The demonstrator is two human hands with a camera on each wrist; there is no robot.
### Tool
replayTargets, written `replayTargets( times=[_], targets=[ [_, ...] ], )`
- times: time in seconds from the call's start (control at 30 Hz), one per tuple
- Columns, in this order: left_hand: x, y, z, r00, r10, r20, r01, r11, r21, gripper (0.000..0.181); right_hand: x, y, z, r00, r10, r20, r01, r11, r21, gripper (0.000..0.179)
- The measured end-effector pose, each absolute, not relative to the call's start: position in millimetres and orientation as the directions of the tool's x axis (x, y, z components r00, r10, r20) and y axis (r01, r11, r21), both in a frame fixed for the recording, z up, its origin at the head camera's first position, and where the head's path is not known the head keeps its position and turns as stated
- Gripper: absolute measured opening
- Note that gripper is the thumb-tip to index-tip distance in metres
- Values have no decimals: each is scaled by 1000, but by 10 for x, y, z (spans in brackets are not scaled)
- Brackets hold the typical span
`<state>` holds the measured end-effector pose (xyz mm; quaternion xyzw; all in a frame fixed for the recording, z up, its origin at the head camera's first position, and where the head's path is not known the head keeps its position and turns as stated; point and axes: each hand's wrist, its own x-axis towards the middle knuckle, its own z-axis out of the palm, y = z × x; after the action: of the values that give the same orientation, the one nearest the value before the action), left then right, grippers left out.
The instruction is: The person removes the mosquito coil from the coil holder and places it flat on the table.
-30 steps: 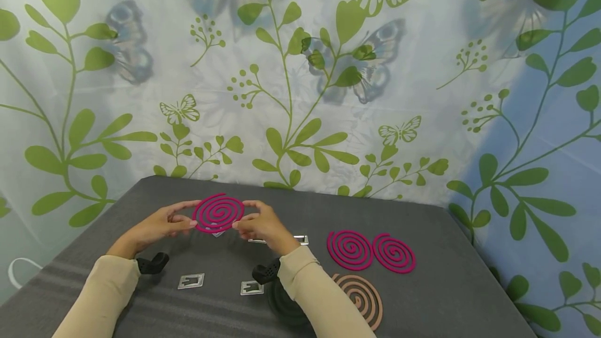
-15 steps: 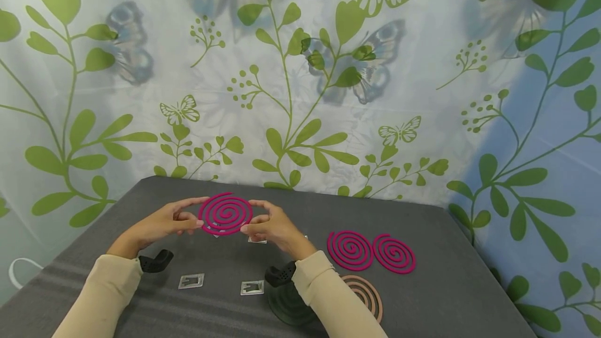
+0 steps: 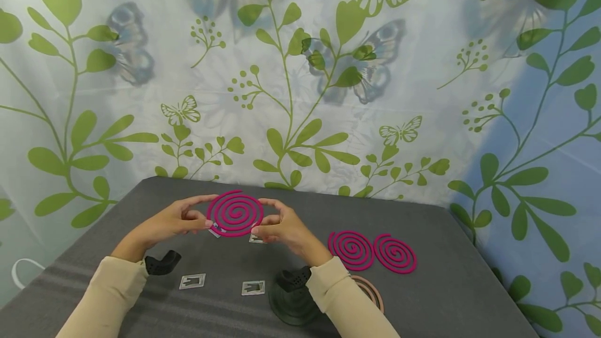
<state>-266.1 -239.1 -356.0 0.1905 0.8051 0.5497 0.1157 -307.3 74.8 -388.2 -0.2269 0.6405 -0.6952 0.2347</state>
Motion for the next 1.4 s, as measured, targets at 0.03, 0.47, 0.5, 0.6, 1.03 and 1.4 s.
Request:
replayTargets(
  times=[0.03, 0.47, 0.5, 0.6, 1.03, 1.4],
  targets=[
    [-2655, -2376, -3551, -897, 442, 31, 188, 315, 930, 78, -3065, 766, -3876, -787, -617, 20, 30, -70, -997, 80],
    [-2581, -2128, -3506, -866, 495, 75, 239, 276, 931, 76, -2973, 1039, -3882, -790, -609, 65, -35, -62, -997, 84],
    [-2574, -2103, -3503, -864, 497, 75, 240, 276, 931, 77, -2964, 1063, -3881, -789, -611, 64, -36, -59, -998, 84],
    [-2554, -2031, -3502, -861, 503, 73, 241, 278, 930, 76, -2942, 1135, -3886, -787, -613, 61, -40, -48, -998, 84],
    [-2483, -1727, -3596, -863, 503, 48, 223, 294, 929, 80, -2863, 1458, -3999, -771, -635, 51, -56, -12, -998, 85],
    [-2447, -1471, -3717, -866, 497, 52, 201, 252, 947, 78, -2810, 1732, -4073, -771, -637, 26, -31, -4, -1000, 85]
  ],
)
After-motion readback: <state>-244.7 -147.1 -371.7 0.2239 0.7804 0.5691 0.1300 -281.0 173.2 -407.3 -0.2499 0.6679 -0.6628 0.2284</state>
